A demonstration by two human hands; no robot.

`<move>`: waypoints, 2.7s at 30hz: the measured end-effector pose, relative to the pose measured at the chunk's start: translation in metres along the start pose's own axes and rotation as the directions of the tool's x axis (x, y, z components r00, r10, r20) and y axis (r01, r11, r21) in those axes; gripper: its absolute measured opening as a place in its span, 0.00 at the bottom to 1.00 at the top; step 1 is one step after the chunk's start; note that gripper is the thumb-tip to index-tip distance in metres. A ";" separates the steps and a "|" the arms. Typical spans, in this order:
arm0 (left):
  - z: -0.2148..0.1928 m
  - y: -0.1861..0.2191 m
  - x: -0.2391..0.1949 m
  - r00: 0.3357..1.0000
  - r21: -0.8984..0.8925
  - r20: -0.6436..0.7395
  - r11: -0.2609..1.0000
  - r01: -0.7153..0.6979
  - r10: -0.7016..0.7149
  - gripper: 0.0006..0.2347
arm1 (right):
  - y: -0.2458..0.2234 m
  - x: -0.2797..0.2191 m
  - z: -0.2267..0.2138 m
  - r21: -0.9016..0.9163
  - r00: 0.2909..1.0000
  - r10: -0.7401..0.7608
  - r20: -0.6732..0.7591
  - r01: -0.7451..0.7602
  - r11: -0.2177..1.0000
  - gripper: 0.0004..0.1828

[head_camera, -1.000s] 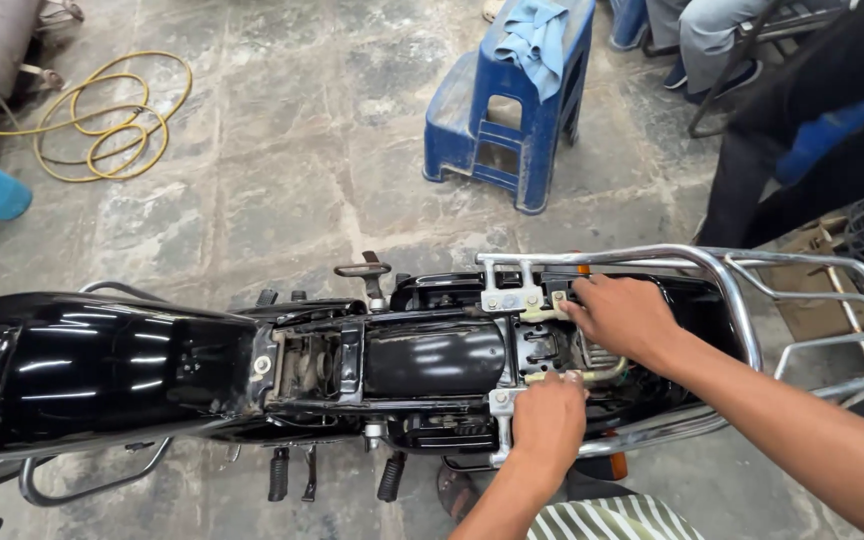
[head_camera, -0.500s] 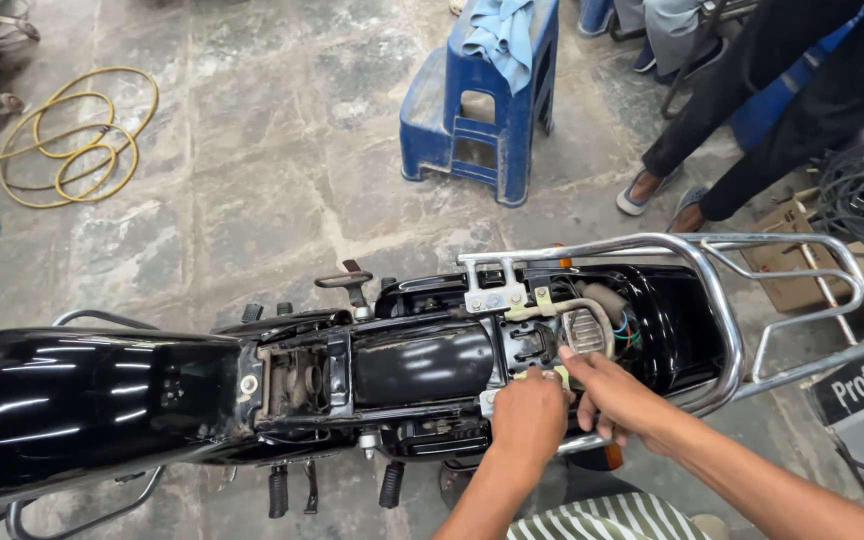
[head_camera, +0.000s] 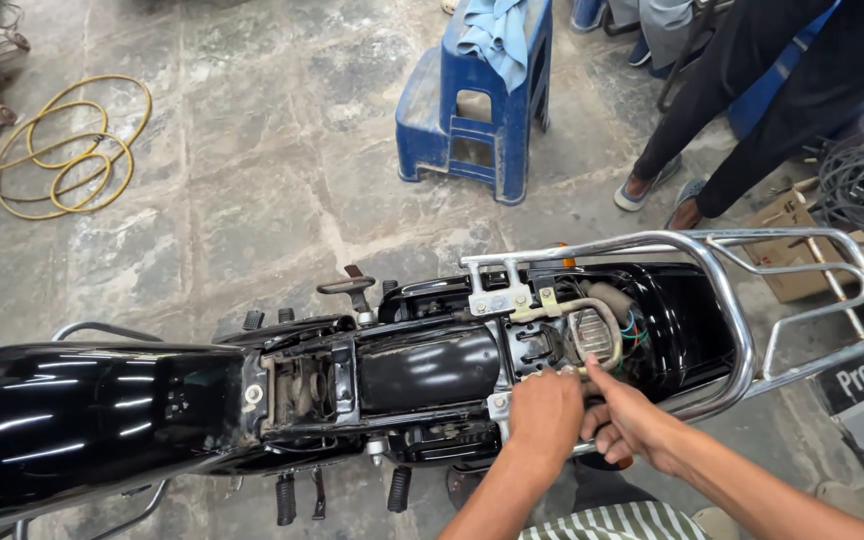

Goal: Installing or repairing the rear rack/handle and taillight assembly on a motorcycle.

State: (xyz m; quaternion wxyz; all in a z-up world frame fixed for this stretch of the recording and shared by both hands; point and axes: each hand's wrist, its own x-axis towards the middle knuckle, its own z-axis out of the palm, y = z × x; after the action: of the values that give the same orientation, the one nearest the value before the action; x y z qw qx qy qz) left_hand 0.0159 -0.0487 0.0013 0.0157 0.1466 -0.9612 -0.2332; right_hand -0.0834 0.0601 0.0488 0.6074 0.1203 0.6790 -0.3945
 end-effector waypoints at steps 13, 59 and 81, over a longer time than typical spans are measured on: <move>-0.028 0.004 -0.008 0.951 0.091 0.031 0.946 -0.310 0.308 0.09 | 0.009 0.025 -0.012 0.126 0.992 0.022 0.120 -0.038 0.991 0.38; -0.012 0.036 0.001 0.958 -0.010 0.131 0.966 0.260 -0.256 0.08 | 0.015 0.059 -0.011 0.250 0.991 0.133 0.034 -0.137 0.958 0.23; -0.043 0.016 -0.003 0.999 0.128 0.047 0.992 -0.023 0.018 0.11 | 0.020 0.020 -0.038 -0.490 0.836 -0.542 -0.088 0.437 0.754 0.13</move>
State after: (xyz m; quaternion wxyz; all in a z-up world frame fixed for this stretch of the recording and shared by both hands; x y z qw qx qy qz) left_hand 0.0191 -0.0537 0.0468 -0.0133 0.1320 -0.9758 -0.1740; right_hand -0.1032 0.0929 0.0209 0.4120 -0.1630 0.8229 -0.3556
